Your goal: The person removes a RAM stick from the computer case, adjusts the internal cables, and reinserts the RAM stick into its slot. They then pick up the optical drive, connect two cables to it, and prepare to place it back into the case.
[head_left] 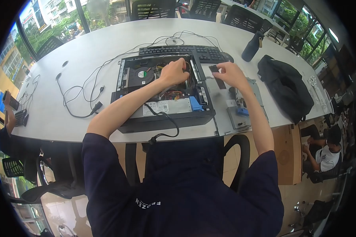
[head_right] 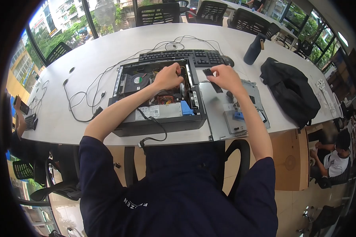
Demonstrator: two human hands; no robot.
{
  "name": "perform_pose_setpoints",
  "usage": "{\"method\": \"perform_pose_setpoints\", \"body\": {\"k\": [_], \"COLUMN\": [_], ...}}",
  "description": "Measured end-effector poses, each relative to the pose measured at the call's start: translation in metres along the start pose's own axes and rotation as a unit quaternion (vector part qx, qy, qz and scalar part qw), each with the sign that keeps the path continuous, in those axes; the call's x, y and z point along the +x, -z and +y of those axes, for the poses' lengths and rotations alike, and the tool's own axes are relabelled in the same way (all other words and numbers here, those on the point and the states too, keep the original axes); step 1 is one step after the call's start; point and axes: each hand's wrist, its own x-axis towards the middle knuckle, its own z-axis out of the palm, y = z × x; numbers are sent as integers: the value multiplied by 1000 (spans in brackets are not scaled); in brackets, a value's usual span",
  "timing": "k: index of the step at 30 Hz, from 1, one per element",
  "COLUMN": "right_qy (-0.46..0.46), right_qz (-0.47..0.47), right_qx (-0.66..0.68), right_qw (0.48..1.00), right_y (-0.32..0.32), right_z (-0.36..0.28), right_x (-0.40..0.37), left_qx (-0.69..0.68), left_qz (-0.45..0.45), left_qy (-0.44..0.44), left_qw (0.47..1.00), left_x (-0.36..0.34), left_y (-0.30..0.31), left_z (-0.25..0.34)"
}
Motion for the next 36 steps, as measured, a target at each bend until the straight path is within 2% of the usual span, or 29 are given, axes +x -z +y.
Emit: {"method": "perform_pose_setpoints", "body": {"k": [1, 3, 4, 5, 7, 8, 9, 10, 11, 12, 13, 15, 16, 17, 19, 20, 24, 26, 29, 32, 36], "right_qy": [1, 11, 13, 12, 123, 185, 186, 169, 152, 172, 173, 186, 188, 188, 116, 142, 139, 108, 73, 72, 71], "right_qz": [-2, 115, 133, 132, 166, 176, 177, 110, 42, 31, 30, -20, -15, -16, -25, 2, -27, 3, -8, 13, 39], "right_qx": [0, 97, 156, 158, 265, 266, 267, 303, 336, 336, 336, 388, 419, 418, 314, 324, 360, 378, 412, 440, 378], "right_qw": [1000, 989, 979, 979, 942, 930, 929, 932, 929, 925, 925, 902, 888, 889, 942, 935, 922, 920, 908, 895, 922], "right_y": [8, 20, 22, 21, 18, 7, 5, 3, 1, -2, -6, -14, -20, -24, -27, -37, -51, -50, -51, -58, -59], "right_z": [-12, -31, -40, -46, -54, -47, -48, -50, -52, -55, -55, -55, -55, -54, -59, -56, -50, -59, -70, -77, -89], "right_x": [-3, -8, -10, -9, -8, 2, 3, 4, 5, 7, 9, 13, 15, 16, 16, 21, 41, 45, 51, 59, 58], "left_qx": [-8, -23, -38, -52, -73, -112, -151, -150, -227, -303, -303, -439, -468, -468, -394, -393, -374, -363, -360, -344, -407], "left_qz": [51, 125, 149, 174, 186, 201, 216, 216, 185, 153, 155, 43, 46, 46, 52, 48, 57, 79, 119, 94, 74], "left_qy": [-1, -4, -5, -6, 2, -2, -6, -7, 21, 48, 48, 5, 4, 4, -20, -32, -31, -32, -27, -18, 8], "left_qw": [999, 992, 988, 983, 980, 973, 965, 965, 956, 939, 939, 898, 883, 882, 918, 918, 925, 928, 925, 934, 910], "left_x": [1, 3, 2, 2, 4, 6, 8, 10, 12, 15, 17, 19, 21, 22, 18, 16, 15, 15, 14, 12, 13], "left_y": [5, 18, 23, 28, 26, 23, 22, 20, 19, 20, 23, 32, 35, 36, 44, 48, 49, 46, 41, 33, 32], "left_z": [1, 5, 5, 7, -2, -7, -10, -12, -15, -17, -20, -29, -31, -32, -26, -23, -26, -26, -26, -26, -28]}}
